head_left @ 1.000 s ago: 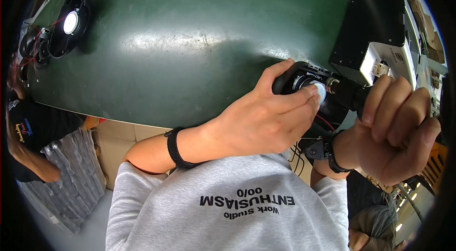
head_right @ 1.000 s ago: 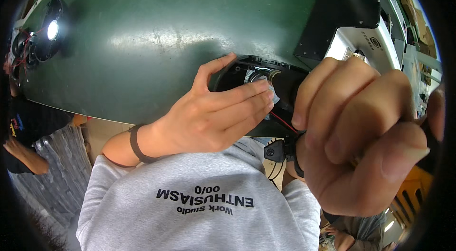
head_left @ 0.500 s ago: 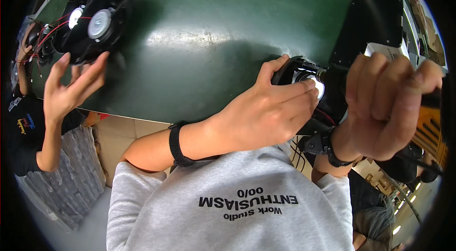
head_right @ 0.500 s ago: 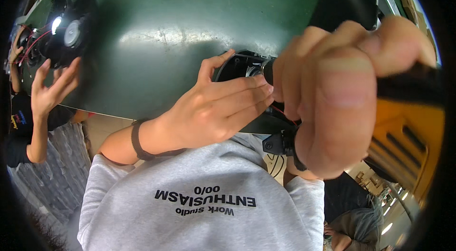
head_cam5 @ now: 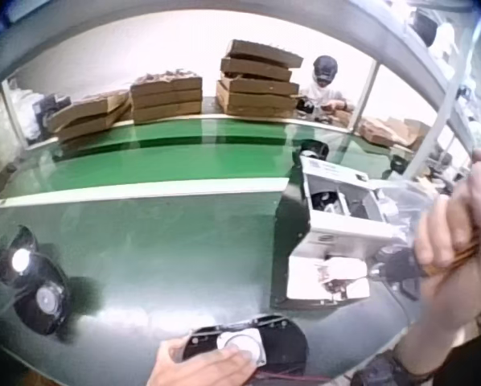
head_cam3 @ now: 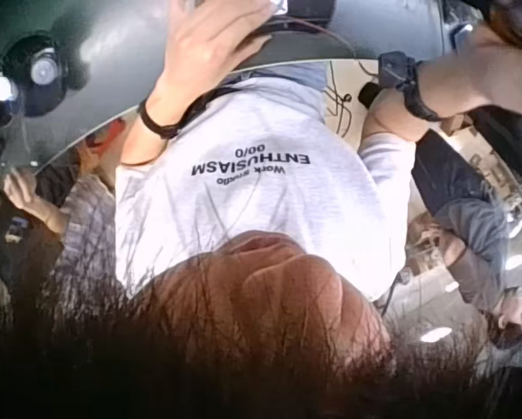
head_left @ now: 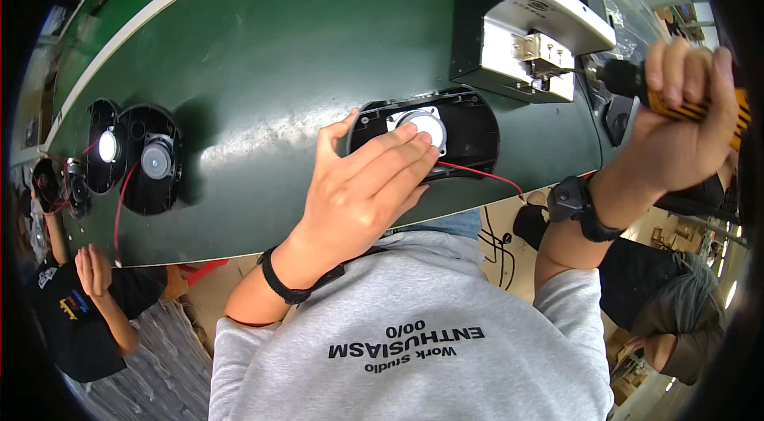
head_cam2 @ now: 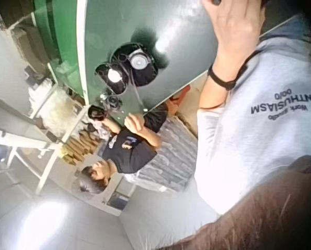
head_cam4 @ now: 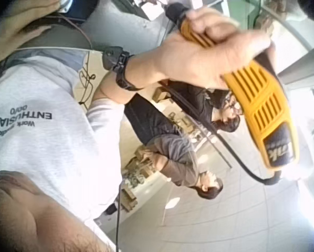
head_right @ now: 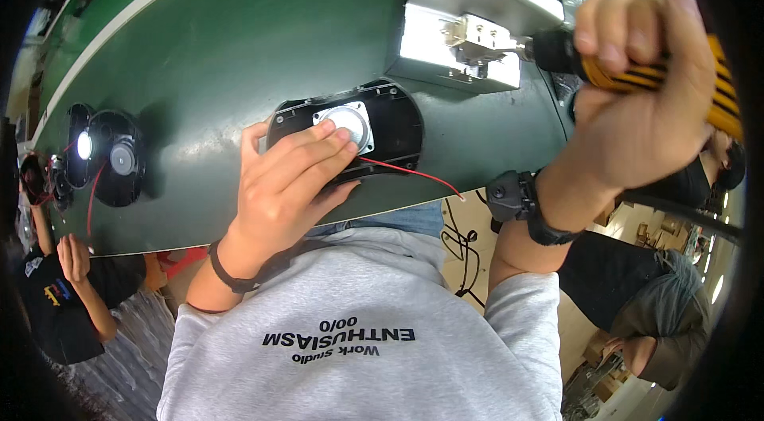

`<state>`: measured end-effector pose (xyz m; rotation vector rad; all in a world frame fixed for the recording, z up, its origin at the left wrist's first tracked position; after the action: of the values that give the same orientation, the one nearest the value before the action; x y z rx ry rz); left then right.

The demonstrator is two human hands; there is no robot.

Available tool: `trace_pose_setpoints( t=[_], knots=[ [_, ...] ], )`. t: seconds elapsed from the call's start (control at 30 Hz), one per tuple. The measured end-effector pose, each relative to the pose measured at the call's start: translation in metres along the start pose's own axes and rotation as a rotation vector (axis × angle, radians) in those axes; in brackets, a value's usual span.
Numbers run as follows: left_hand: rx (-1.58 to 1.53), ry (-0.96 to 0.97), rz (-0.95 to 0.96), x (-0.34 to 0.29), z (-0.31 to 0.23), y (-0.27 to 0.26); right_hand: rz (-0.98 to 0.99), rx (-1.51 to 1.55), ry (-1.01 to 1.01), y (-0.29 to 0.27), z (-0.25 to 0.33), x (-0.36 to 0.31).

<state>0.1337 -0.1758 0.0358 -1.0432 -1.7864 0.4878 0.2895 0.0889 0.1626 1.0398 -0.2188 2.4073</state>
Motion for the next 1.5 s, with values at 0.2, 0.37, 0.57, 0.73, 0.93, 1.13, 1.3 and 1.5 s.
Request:
trace_pose_setpoints(
  t=[0.2,0.37,0.57,0.73,0.93,1.13,1.3,1.5],
  knots=[
    [0.009,0.004,0.011,0.002,0.000,0.000,-0.197,-0.067,0.119,0.016,-0.006,-0.006],
    [0.004,0.011,0.014,0.002,0.000,0.000,-0.193,-0.003,0.189,0.024,-0.001,-0.007],
    [0.004,-0.012,0.020,0.000,0.003,0.000,-0.075,0.120,0.201,0.048,0.023,-0.022],
    [-0.025,0.018,-0.033,-0.001,0.006,0.004,0.045,0.067,0.108,0.067,0.021,-0.029],
    [-0.056,-0.011,-0.052,-0.003,0.007,0.007,0.212,0.016,0.316,0.097,0.004,-0.034],
    [-0.054,-0.002,-0.060,-0.005,0.008,0.010,0.284,-0.053,0.335,0.098,0.001,-0.042],
    [-0.041,0.004,-0.056,-0.002,0.010,0.008,0.293,0.012,0.329,0.095,-0.008,-0.045],
    [-0.045,0.012,-0.072,-0.004,0.009,0.010,0.301,-0.033,0.344,0.097,-0.005,-0.047]
  ],
)
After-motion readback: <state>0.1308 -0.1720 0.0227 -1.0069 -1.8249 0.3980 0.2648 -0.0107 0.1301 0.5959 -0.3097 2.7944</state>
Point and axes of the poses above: each hand's wrist, its own x-axis towards the middle knuckle, its own y-axis out of the palm, z = x × y, the point moved 1 cm from there along x, towards the middle knuckle
